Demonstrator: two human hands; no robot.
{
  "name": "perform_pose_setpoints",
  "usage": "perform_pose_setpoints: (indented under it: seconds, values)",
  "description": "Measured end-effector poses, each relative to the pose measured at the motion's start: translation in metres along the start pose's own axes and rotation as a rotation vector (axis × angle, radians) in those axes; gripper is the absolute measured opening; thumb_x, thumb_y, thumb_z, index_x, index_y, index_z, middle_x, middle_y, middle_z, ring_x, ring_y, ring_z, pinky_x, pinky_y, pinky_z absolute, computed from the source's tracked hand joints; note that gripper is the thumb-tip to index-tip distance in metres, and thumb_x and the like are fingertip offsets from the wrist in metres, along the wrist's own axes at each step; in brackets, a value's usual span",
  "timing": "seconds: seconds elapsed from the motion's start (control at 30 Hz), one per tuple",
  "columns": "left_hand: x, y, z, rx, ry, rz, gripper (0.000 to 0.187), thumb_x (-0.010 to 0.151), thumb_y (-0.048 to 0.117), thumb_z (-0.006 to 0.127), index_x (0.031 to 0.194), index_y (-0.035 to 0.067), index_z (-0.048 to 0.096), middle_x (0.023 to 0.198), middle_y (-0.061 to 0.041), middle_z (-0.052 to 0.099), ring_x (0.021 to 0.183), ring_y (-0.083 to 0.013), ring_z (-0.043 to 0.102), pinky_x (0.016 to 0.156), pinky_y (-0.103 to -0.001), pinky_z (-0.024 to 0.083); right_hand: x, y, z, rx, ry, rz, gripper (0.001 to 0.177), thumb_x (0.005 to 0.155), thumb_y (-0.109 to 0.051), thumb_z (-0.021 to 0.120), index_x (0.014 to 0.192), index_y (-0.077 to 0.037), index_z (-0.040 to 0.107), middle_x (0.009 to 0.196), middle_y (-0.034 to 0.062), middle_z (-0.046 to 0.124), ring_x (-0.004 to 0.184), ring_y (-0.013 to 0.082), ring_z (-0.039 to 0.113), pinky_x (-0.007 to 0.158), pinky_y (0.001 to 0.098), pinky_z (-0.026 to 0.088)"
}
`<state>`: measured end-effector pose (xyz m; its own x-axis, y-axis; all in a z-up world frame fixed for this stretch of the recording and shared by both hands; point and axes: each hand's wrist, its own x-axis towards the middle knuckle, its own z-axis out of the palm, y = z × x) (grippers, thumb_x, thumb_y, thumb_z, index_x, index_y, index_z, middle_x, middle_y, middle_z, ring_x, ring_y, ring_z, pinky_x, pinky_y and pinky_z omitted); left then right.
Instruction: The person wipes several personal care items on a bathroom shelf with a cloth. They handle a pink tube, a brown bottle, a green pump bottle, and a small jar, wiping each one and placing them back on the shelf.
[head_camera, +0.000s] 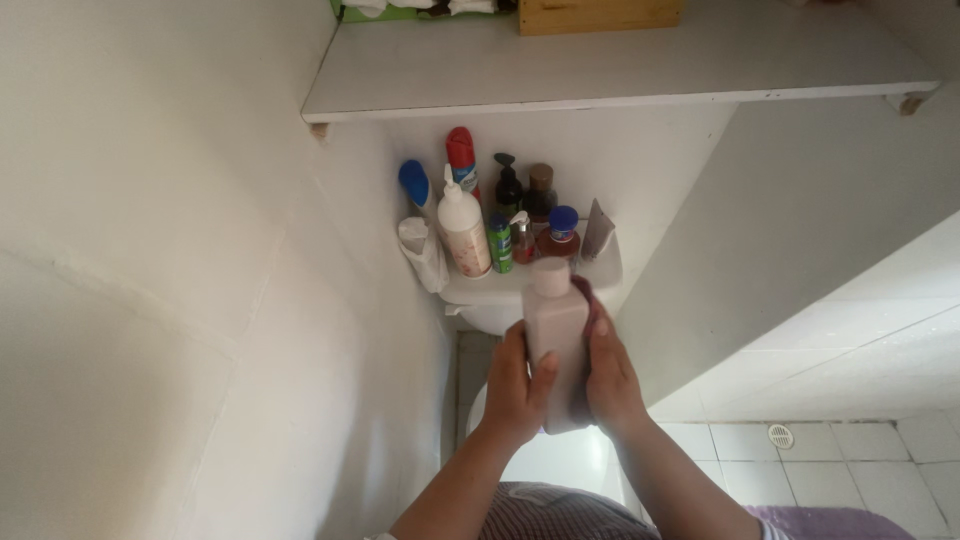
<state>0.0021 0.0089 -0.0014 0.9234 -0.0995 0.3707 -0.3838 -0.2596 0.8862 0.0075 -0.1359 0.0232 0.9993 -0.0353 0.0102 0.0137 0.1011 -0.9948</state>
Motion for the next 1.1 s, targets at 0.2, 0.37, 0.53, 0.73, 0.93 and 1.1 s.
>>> perform_pose_setpoints:
  seconds: [0.2,0.37,0.53,0.73,0.93,1.1]
  values:
    - [0.004,-0.01,0.001,-0.28,0.214,0.133,0.074,0.105,0.056,0.046,0.144,-0.006,0.037,0.127,-0.021,0.058,0.114,-0.0284,0.061,0.099,-0.041,0.051,-0.011,-0.008,0.012,0.473,0.063,0.539,0.056,0.108,-0.04,0.028,0.154,-0.013,0.046,0.122,0.0195,0.067,0.098,0.037,0.059,0.086,0.0489,0.047]
    - [-0.007,-0.045,0.022,-0.111,0.408,0.342,0.062,0.109,0.047,0.048,0.139,-0.007,0.046,0.129,-0.022,0.059,0.118,-0.0321,0.062,0.105,-0.042,0.049,-0.021,-0.007,0.02,0.782,0.101,0.61,0.05,0.102,-0.036,0.034,0.142,-0.012,0.052,0.118,0.0094,0.068,0.105,0.0236,0.065,0.092,0.0375,0.053]
    - [-0.004,-0.081,0.022,-0.051,0.346,0.214,0.045,0.106,0.034,0.059,0.125,-0.007,0.061,0.116,-0.019,0.071,0.106,-0.0317,0.072,0.095,-0.04,0.056,-0.03,0.033,0.003,0.473,-0.023,0.495,0.054,0.11,-0.044,0.037,0.121,0.005,0.055,0.08,0.0129,0.064,0.056,0.0208,0.059,0.051,0.0355,0.051]
    - [0.0,-0.078,0.011,-0.195,0.38,0.255,0.049,0.106,0.041,0.055,0.127,-0.004,0.051,0.115,-0.017,0.064,0.104,-0.028,0.066,0.092,-0.039,0.055,-0.021,0.019,-0.044,-0.384,0.176,-0.04,0.061,0.109,-0.044,0.032,0.116,0.003,0.071,0.062,0.0081,0.067,0.038,0.0112,0.057,0.039,0.0281,0.048]
    - [-0.002,-0.04,0.02,-0.227,0.166,0.176,0.072,0.104,0.058,0.049,0.142,-0.002,0.04,0.129,-0.02,0.052,0.121,-0.0274,0.056,0.102,-0.042,0.048,-0.03,-0.036,-0.015,-0.743,0.169,-0.762,0.064,0.109,-0.04,0.032,0.153,0.006,0.037,0.127,0.0295,0.055,0.106,0.0376,0.057,0.089,0.0385,0.047]
    - [-0.007,-0.008,0.011,0.029,-0.064,0.178,0.077,0.102,0.052,0.054,0.153,-0.003,0.039,0.138,-0.023,0.055,0.128,-0.034,0.055,0.109,-0.046,0.043,-0.025,-0.071,0.006,-0.455,-0.034,-0.646,0.065,0.109,-0.031,0.038,0.159,0.006,0.021,0.157,0.0277,0.039,0.144,0.0392,0.042,0.119,0.0398,0.034]
